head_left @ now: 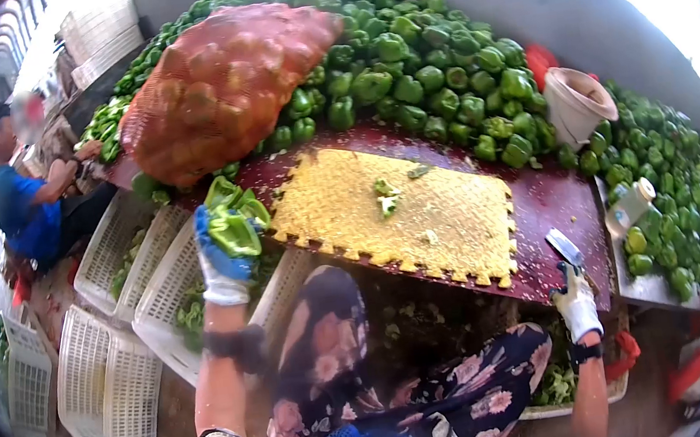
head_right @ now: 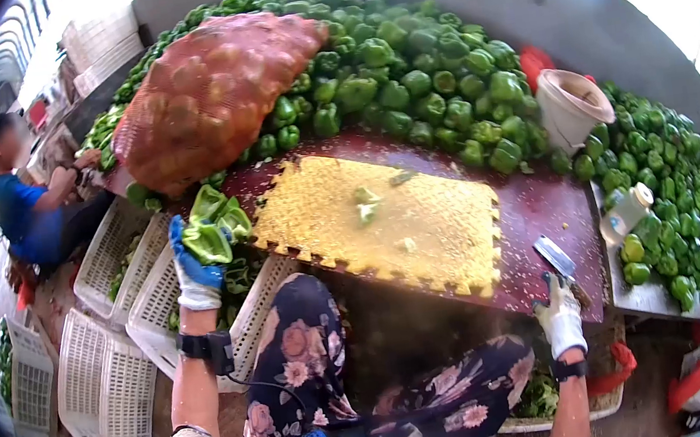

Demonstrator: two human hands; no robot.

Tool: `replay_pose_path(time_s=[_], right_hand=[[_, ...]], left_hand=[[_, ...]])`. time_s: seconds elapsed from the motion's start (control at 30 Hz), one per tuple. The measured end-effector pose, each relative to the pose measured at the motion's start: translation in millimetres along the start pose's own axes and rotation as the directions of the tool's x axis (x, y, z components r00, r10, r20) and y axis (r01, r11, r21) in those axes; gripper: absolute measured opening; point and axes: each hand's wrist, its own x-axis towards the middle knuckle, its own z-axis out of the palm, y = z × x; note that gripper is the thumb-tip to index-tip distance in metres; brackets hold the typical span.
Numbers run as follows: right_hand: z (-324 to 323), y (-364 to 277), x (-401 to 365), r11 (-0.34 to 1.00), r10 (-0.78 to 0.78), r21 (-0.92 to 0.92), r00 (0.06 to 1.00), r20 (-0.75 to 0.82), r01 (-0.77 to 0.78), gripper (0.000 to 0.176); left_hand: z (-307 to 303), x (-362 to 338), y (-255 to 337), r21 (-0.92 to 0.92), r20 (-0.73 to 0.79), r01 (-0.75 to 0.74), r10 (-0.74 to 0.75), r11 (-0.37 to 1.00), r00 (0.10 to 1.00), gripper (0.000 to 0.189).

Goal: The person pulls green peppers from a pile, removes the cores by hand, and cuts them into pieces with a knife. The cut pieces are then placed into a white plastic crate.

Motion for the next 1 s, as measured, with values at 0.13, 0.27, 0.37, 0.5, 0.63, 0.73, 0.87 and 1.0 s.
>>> replay_pose_path(time_s=[0.13, 0.27, 0.37, 0.5, 0.63, 0.73, 0.87, 1.0], right_hand=[[64.5, -39.8, 40.5, 0.963, -0.086, 0.248, 0.991, -0.105, 0.110, 0.049], [49.8, -164.9, 59.6, 0.856, -0.235, 0.487, 0.970, 0.066, 0.174, 0.041], [91.6, -216.4, 80.1, 0.792, -0.406, 0.438, 0.903, -0.143, 0.426, 0.049], [116.2, -277.3, 101.9, 0.835, -0.447, 0.319, 0.891, -0.082, 0.448, 0.061], [127.2, -305.7, 133.0, 0.827, -0.485, 0.283, 0.871, -0.076, 0.486, 0.068], [132.2, -315.2, 160.6, 0.857, -0.492, 0.145, 0.869, -0.051, 0.494, 0.064], [126.4, -318.6, 182.1, 0.873, -0.439, 0.343, 0.864, 0.248, 0.345, 0.050], [101.0, -287.8, 160.2, 0.808, -0.577, 0.191, 0.814, 0.067, 0.557, 0.044]], left_hand=[[-165.6, 61.4, 90.3, 0.312, 0.035, -0.245, 0.246, 0.918, 0.969, 0.027], [-173.9, 68.8, 72.2, 0.962, 0.274, -0.150, 0.826, -0.230, 0.492, 0.049], [-152.3, 92.0, 46.2, 0.864, 0.451, -0.119, 0.646, -0.490, 0.616, 0.072], [-97.3, 128.8, 0.8, 0.610, 0.585, -0.174, 0.292, -0.773, 0.756, 0.077], [-72.4, 161.7, -28.9, 0.515, 0.390, -0.205, 0.015, -0.832, 0.921, 0.074], [-64.0, 173.6, -28.7, 0.623, 0.136, -0.069, 0.021, -0.779, 0.990, 0.069], [-96.6, 169.2, -12.1, 0.563, 0.182, -0.033, 0.085, -0.826, 0.980, 0.064], [-138.0, 124.3, 32.2, 0.612, 0.030, 0.198, 0.273, -0.766, 0.962, 0.057]])
